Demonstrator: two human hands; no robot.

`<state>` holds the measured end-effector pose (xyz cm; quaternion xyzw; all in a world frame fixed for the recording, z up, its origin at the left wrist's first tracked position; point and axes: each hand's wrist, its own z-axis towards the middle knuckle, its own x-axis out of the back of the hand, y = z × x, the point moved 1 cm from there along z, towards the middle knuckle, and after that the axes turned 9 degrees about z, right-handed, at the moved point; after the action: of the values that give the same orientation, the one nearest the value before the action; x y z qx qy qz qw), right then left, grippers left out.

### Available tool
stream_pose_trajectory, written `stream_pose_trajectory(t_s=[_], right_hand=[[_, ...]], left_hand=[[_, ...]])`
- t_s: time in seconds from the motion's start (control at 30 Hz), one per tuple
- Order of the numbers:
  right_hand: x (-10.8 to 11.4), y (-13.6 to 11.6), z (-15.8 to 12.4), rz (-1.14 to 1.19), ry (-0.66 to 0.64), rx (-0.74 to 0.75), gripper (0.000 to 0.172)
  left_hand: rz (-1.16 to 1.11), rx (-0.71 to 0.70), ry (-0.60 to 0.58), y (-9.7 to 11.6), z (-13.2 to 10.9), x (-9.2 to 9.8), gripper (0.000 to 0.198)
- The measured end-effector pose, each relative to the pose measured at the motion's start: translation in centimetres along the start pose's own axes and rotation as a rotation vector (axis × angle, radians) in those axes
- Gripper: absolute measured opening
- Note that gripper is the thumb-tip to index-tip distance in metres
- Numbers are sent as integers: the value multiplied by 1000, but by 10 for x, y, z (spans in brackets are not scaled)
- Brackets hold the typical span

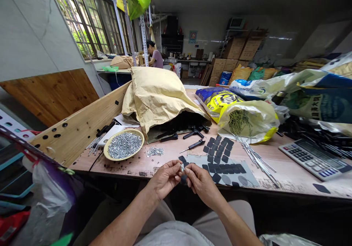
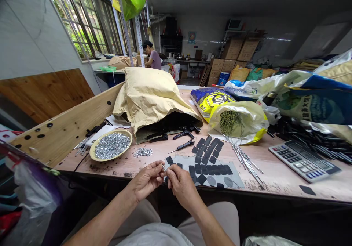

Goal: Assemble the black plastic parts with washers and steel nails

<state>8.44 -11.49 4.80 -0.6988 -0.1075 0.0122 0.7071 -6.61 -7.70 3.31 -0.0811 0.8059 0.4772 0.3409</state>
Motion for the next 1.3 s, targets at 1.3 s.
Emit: stream_pose_trajectory(t_s=[1.3], right_hand=[[9, 5, -3, 31, -46, -33, 34]], left_hand=[[326, -82, 1, 5, 5, -3, 25]])
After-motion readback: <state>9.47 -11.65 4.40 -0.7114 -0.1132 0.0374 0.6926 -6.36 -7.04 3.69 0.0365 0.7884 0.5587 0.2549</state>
